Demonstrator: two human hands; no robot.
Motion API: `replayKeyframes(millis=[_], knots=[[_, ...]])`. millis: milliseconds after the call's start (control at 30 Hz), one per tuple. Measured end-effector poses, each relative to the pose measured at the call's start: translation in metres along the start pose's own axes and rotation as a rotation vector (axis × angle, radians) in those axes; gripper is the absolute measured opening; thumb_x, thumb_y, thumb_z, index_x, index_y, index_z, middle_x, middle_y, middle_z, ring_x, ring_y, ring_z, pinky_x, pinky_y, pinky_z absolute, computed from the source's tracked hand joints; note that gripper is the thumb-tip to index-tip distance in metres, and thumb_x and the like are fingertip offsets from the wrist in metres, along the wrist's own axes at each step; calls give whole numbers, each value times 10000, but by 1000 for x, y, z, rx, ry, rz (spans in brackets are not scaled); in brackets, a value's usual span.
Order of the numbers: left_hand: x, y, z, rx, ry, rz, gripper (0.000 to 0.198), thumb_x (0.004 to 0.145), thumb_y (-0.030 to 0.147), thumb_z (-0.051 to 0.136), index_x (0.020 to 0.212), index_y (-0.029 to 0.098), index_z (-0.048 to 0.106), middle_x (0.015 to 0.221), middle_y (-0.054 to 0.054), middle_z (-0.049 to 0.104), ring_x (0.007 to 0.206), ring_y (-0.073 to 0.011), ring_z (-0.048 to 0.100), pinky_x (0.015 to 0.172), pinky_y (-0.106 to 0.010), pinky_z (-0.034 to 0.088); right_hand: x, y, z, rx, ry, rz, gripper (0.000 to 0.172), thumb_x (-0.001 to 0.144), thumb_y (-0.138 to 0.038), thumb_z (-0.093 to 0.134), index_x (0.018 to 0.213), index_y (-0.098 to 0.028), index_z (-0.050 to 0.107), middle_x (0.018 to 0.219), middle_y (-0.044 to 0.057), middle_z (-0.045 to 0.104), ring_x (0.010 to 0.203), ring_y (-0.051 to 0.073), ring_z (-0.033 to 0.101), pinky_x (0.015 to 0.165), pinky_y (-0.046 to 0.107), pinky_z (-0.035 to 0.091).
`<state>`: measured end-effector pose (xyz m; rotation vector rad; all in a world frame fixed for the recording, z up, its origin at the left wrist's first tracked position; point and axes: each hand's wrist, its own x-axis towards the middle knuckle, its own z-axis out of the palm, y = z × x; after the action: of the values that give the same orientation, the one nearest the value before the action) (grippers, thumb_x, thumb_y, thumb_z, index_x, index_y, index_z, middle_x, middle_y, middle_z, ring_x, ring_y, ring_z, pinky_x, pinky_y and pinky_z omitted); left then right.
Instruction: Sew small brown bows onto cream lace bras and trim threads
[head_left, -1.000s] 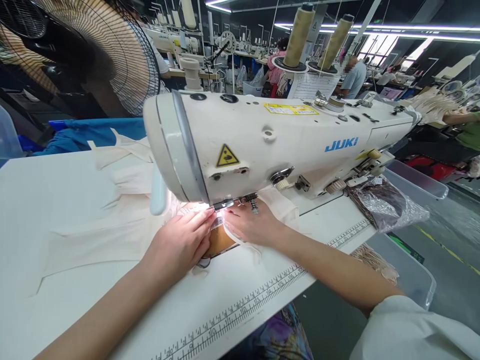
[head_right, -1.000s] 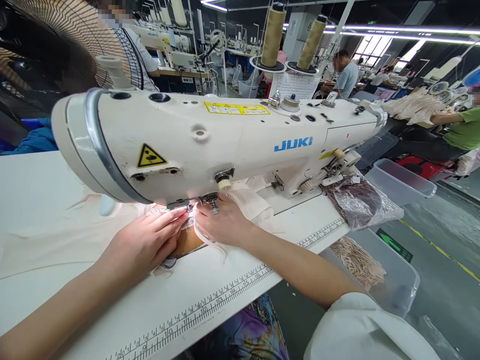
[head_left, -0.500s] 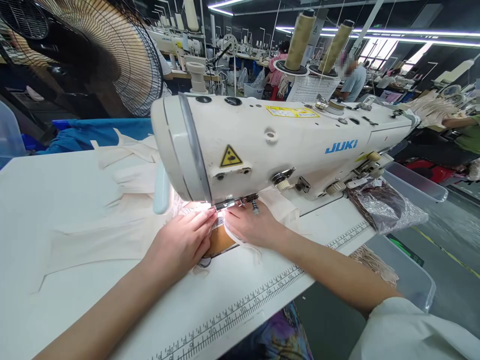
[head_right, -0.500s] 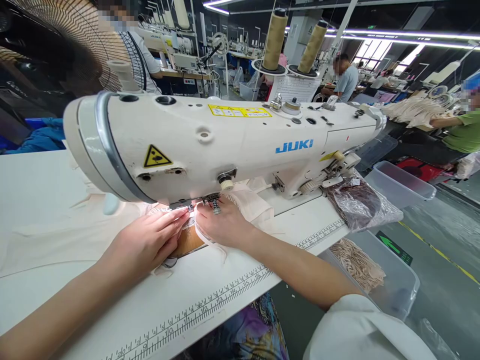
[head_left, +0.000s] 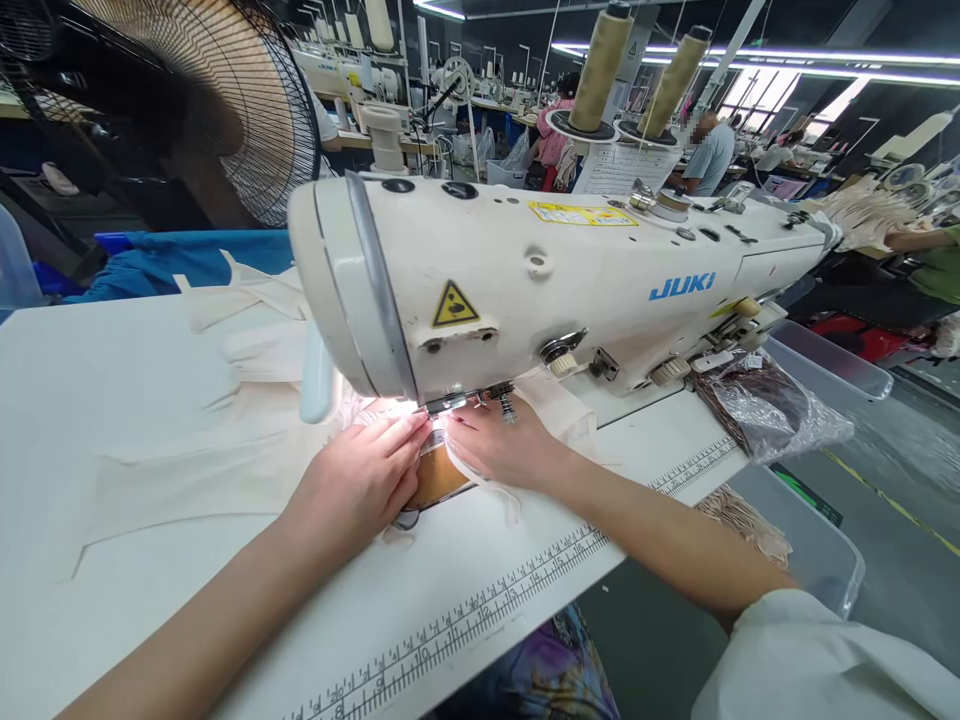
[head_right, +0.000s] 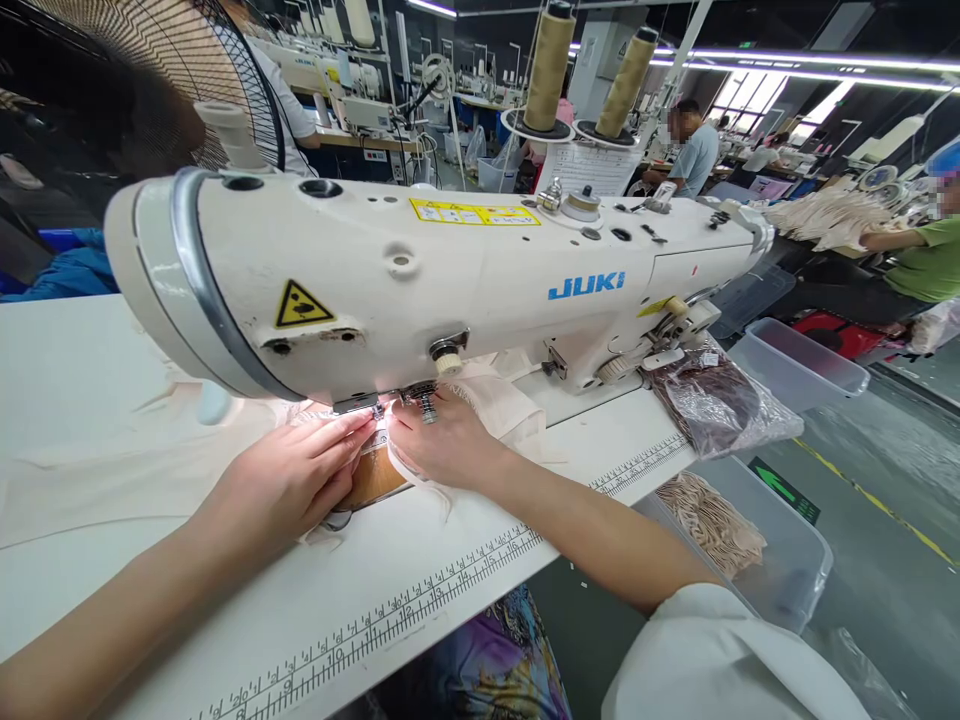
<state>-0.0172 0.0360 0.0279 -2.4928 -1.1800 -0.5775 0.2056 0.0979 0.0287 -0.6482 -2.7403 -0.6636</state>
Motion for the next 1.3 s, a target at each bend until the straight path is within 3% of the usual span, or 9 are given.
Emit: replayKeyframes(millis=[433,633,900,1133,1300], knots=[[1,0,0,24,16,28,364,1004,215,403,1217,120,683,1217,-112,733,1062,-258,690,868,-399,552,-1,0,-1,1,57,9,330,1015,-159,355,1113,-154,669,1134,101,670,913,194,541,805,363,395],[1,0,-1,3,23,24,365,996,201,415,1226,121,688,1221,-115,731,1056,-265,688,841,-403,546,-1,2,-4,0,24,-19,354,1017,-149,339,1076,-183,687,1176,87,665,934,189,544,812,362,390],[2,0,-1,3,40,33,359,988,192,424,1204,110,699,1194,-117,738,1040,-265,687,836,-397,544,-1,1,-6,22,35,11,324,1002,-153,374,1063,-192,690,1119,76,674,935,194,543,828,364,395],[-1,0,1,-42,-17,-17,401,1004,222,394,1304,185,656,1233,-89,724,1099,-270,673,870,-422,563,-1,0,-4,-11,60,13,296,991,-149,394,1089,-172,672,1154,91,656,962,204,544,834,373,391],[-1,-1,1,-17,-5,7,378,1001,213,407,1270,149,664,1234,-103,724,1095,-272,680,856,-416,568,-2,-1,-2,5,60,31,263,991,-165,422,1097,-173,662,1169,97,645,960,204,542,834,372,386]])
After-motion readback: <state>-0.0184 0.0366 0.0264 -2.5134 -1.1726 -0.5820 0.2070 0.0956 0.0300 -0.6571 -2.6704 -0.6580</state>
